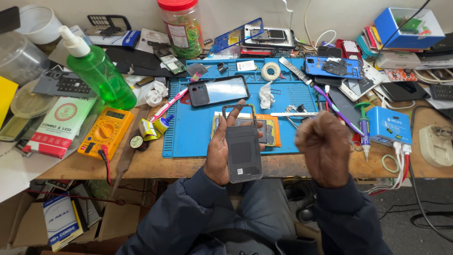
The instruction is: The person works on a disassembled smartphone placed on a blue mat. They use a screwdriver to remove screws from the phone's internal frame, then handle the phone's back cover and a tube of adhesive. The person appears to be preparing to reassemble or replace components of the device.
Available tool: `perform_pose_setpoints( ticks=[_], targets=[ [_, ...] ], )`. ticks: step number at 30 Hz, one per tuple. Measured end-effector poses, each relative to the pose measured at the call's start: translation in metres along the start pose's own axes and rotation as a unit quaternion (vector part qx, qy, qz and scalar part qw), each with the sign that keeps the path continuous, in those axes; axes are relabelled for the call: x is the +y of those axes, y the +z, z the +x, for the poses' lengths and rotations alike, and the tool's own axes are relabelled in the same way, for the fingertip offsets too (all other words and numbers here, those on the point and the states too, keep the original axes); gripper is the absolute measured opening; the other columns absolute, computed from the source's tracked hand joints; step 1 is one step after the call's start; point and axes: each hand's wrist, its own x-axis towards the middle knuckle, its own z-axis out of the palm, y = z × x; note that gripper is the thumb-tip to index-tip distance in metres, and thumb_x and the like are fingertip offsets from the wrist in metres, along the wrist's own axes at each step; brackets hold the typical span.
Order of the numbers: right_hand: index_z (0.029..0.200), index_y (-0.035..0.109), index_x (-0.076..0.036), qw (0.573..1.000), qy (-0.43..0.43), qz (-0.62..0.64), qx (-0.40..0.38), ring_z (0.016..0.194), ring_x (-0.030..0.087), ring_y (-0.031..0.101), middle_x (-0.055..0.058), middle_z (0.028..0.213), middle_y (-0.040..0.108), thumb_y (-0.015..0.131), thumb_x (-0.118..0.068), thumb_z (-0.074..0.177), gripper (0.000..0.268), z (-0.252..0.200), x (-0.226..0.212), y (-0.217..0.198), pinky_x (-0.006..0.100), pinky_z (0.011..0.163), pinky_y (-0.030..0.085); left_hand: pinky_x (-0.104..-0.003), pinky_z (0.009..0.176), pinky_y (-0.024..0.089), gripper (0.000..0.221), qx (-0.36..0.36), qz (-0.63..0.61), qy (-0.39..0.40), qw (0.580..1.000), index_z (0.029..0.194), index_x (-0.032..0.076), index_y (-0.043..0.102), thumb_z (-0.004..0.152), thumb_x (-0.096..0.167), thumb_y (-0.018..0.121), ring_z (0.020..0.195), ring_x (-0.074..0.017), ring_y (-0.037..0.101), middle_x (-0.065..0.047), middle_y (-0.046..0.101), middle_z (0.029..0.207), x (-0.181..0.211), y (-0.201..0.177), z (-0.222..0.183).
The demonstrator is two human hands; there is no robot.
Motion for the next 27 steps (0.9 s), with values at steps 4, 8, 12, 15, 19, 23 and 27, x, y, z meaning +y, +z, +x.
perform_pose_setpoints(
  ticks=[4,8,12,15,19,23,27],
  targets=[
    [0.087,0.080,-0.003,0.873,0.249,-0.360,-0.215,0.070,0.019,0.071,0.015,0.082,0.080,0.065,-0.023,0.098,0.028,-0.014,-0.054,-0.006,0.032,0.064,0.058,-0.042,0.093,0.060,0.070,-0.006,-0.013,-0.025,1.000,0.165,0.021,0.024,0.107,0.060,0.029,0.112,-0.0211,0.064,-0.015,0.058,0.128,0.001,0.007,-0.005],
    [0.104,0.078,-0.006,0.768,0.138,-0.603,-0.165,0.072,0.016,0.072,0.006,0.086,0.080,0.082,-0.026,0.082,0.030,-0.037,-0.062,0.022,0.031,0.062,0.054,-0.042,0.095,0.060,0.071,0.002,0.034,-0.051,0.998,0.165,0.022,0.025,0.105,0.060,0.028,0.113,-0.0206,0.063,-0.010,0.053,0.125,-0.003,0.016,-0.011],
    [0.100,0.076,-0.002,0.827,0.062,-0.554,0.079,0.071,0.013,0.073,0.008,0.087,0.078,0.079,-0.010,0.086,0.017,-0.034,-0.029,0.045,0.027,0.062,0.058,-0.040,0.095,0.059,0.071,-0.020,0.037,-0.075,0.996,0.165,0.020,0.025,0.106,0.059,0.029,0.114,-0.0200,0.062,-0.006,0.052,0.123,-0.018,0.029,-0.017],
    [0.098,0.074,0.002,0.907,0.152,-0.379,0.104,0.071,0.010,0.073,0.007,0.081,0.078,0.079,-0.011,0.087,0.017,-0.019,-0.007,0.049,0.023,0.062,0.059,-0.038,0.096,0.058,0.072,-0.031,0.070,-0.063,0.995,0.166,0.016,0.025,0.107,0.058,0.029,0.114,-0.0193,0.061,-0.007,0.053,0.120,-0.023,0.036,-0.020],
    [0.097,0.074,0.003,0.913,0.154,-0.360,0.112,0.067,0.008,0.070,0.007,0.076,0.076,0.075,-0.011,0.092,0.015,-0.014,0.005,0.052,0.022,0.058,0.056,-0.036,0.095,0.058,0.075,-0.014,0.115,-0.063,0.991,0.166,0.015,0.024,0.106,0.059,0.028,0.112,-0.0181,0.061,-0.005,0.054,0.117,-0.021,0.036,-0.025],
    [0.097,0.075,0.002,0.887,0.153,-0.421,0.111,0.066,0.008,0.072,0.006,0.075,0.078,0.074,-0.012,0.092,0.015,-0.020,0.007,0.054,0.022,0.057,0.057,-0.036,0.096,0.058,0.076,-0.009,0.152,-0.048,0.987,0.166,0.012,0.025,0.106,0.060,0.027,0.113,-0.0176,0.061,-0.006,0.054,0.117,-0.022,0.034,-0.026],
    [0.098,0.075,0.001,0.895,0.159,-0.404,0.103,0.067,0.008,0.074,0.006,0.078,0.077,0.068,-0.015,0.097,0.017,-0.018,0.007,0.053,0.022,0.058,0.060,-0.035,0.095,0.058,0.076,-0.007,0.163,-0.056,0.985,0.166,0.014,0.025,0.106,0.060,0.026,0.114,-0.0183,0.062,-0.006,0.051,0.116,-0.025,0.033,-0.026]
  ],
)
